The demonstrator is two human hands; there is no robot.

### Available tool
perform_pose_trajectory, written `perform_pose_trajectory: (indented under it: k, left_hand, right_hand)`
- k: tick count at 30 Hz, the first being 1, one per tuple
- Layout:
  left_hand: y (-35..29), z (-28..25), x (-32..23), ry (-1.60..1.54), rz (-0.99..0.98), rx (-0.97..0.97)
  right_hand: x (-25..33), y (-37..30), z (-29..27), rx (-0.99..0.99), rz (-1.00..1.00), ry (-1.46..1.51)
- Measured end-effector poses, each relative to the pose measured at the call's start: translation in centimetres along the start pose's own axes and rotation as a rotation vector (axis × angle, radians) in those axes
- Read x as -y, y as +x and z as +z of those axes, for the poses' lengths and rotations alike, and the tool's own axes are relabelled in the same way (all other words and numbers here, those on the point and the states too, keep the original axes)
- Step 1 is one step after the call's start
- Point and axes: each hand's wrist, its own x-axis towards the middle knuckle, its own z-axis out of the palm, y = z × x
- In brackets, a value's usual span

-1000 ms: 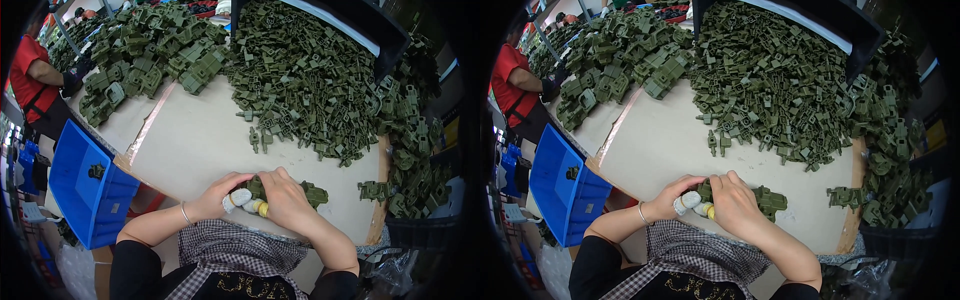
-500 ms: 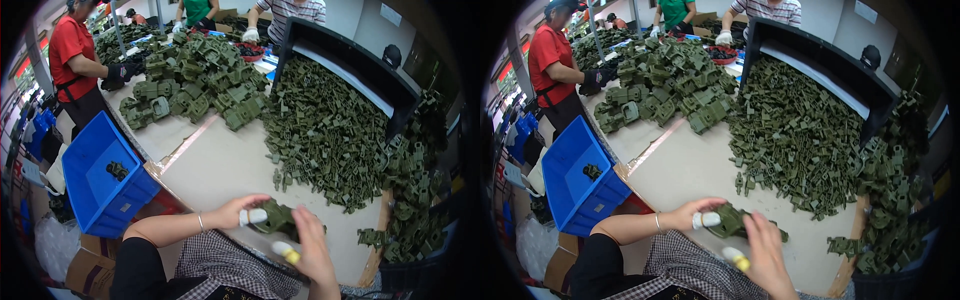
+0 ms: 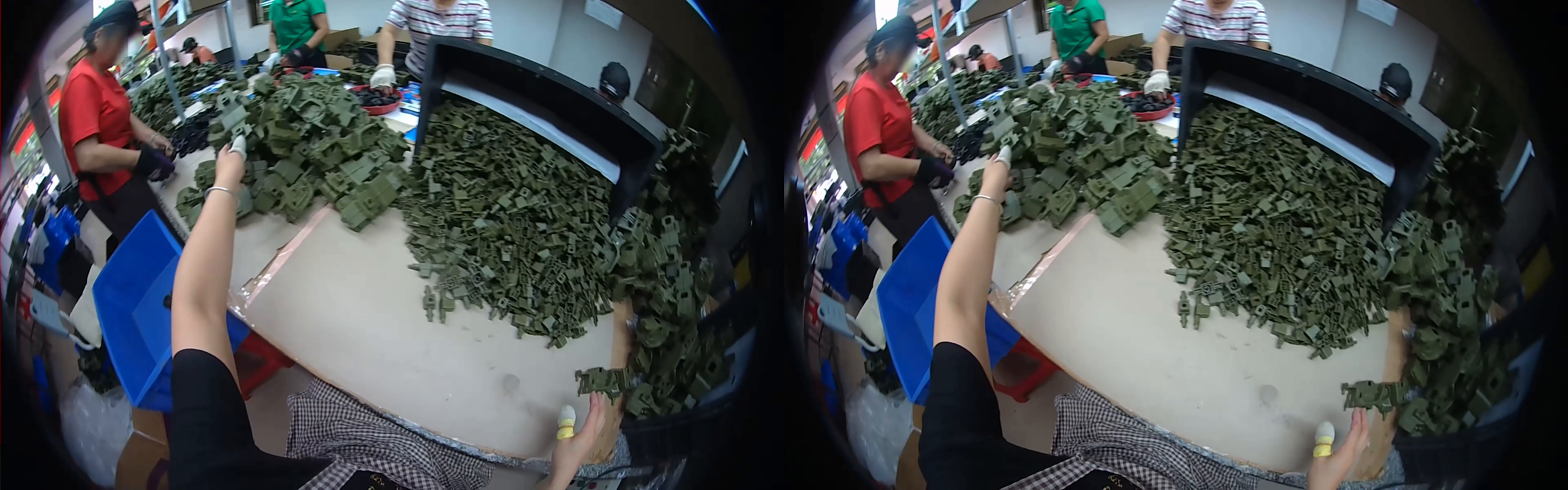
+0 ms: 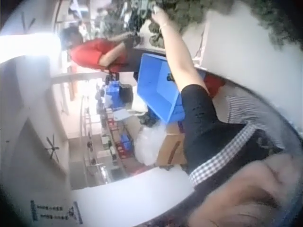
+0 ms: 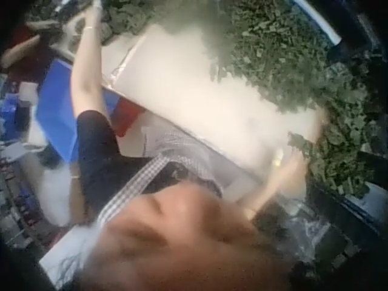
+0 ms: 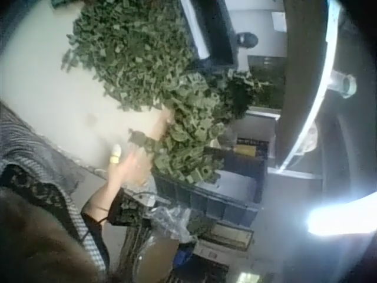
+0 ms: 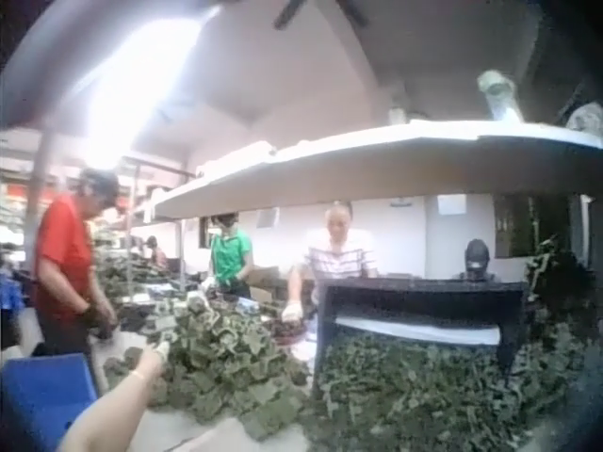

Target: The person repeatedly picks up plastic toy pieces, snaps them together by hand to assemble toy components, and sets the assembled pieces aside on the work table.

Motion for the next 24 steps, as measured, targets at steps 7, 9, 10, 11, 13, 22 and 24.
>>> perform_pose_trajectory:
  k: [7,9,10,11,13,22,24]
  left_hand:
    - [-0.6,3.5,4.2,0.46,0.153,0.023]
    - [-0.9,0.4,5.2,0.355,0.399,-0.036]
    - [-1.1,-0.1,6.0,0.358,0.432,-0.006]
    - [-1.0,-1.5,7.2,0.133,0.457,0.119]
    - [-3.6,-1.9,8.3,-0.026,0.22,0.241]
    - [-35.0,-2.3,2.6,0.286,0.744,0.798]
    - [-38.6,-3.8,3.1,0.342,0.896,0.975]
  right_hand:
    - [-2.4,2.5,-1.0,-0.222,0.021,-0.416]
    - [-3.4,4.9,0.6,-0.174,-0.005,-0.464]
    - [-6.1,5.0,2.8,-0.197,0.011,-0.211]
    - [-7.1,5.3,4.0,-0.17,0.026,-0.176]
    - [-6.9,5.4,4.2,-0.154,0.049,-0.108]
    - [-7.0,4.2,0.3,-0.099,0.156,-0.048]
    - [-7.1,3.3,-1.5,0.052,0.206,-0.144]
